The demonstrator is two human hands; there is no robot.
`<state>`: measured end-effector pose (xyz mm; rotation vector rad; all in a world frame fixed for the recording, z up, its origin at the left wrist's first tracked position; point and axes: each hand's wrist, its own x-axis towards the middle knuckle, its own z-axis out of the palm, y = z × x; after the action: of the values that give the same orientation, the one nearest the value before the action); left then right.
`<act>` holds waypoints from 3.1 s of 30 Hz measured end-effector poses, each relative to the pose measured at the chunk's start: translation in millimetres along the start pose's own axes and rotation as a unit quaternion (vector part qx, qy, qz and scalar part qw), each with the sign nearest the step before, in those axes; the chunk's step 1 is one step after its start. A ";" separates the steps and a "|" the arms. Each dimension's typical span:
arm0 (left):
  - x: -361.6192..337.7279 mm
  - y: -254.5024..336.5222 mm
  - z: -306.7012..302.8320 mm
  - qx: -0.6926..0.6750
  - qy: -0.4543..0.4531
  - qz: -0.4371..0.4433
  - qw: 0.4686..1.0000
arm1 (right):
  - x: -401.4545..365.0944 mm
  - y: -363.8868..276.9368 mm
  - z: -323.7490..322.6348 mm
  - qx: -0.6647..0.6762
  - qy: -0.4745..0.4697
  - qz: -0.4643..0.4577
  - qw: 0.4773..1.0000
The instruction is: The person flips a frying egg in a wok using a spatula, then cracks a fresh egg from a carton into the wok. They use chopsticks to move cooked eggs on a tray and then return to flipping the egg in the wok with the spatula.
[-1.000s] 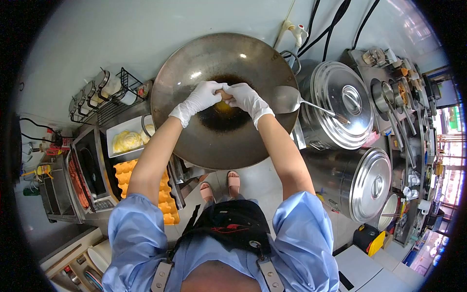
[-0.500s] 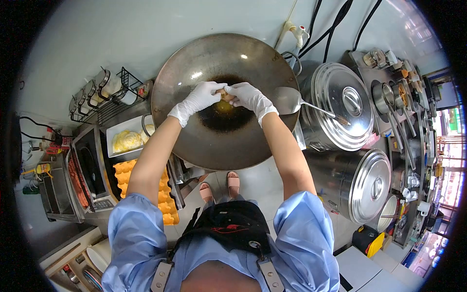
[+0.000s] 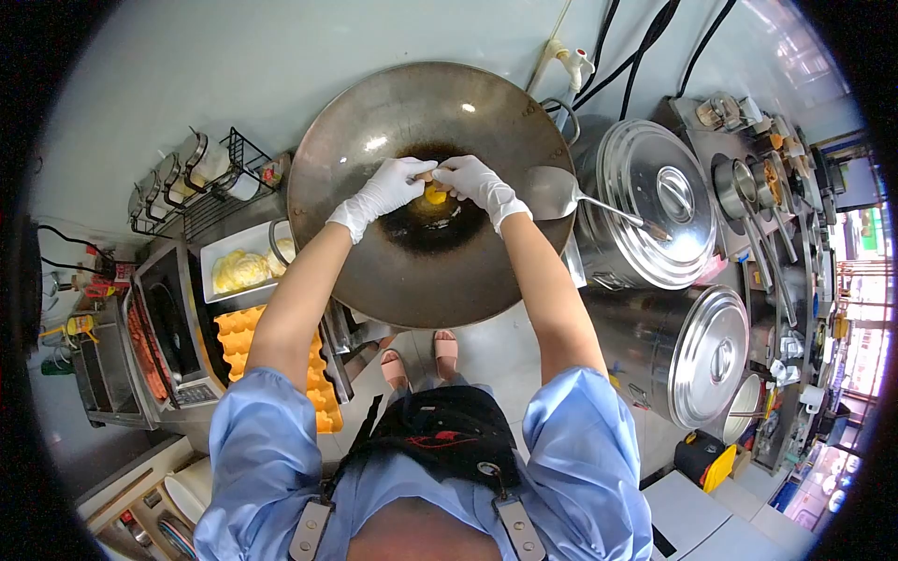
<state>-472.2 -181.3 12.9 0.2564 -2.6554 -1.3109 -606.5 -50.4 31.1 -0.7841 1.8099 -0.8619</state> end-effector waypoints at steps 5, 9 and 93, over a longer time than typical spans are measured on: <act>-4.0 2.0 -1.6 0.017 0.030 0.028 0.999 | -3.3 -11.1 -3.9 -0.110 0.024 -0.057 0.992; -8.7 12.4 -6.2 0.001 0.043 0.030 0.999 | 2.3 -12.2 -4.0 -0.202 0.073 -0.164 0.963; -256.0 104.1 -119.0 -0.337 0.311 -0.062 0.887 | -120.4 -88.3 175.7 0.510 -0.204 -0.117 0.827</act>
<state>-204.9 -152.1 148.0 0.6185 -1.5768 -1.7279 -389.6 -39.4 108.5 -0.4105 0.6729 -1.4876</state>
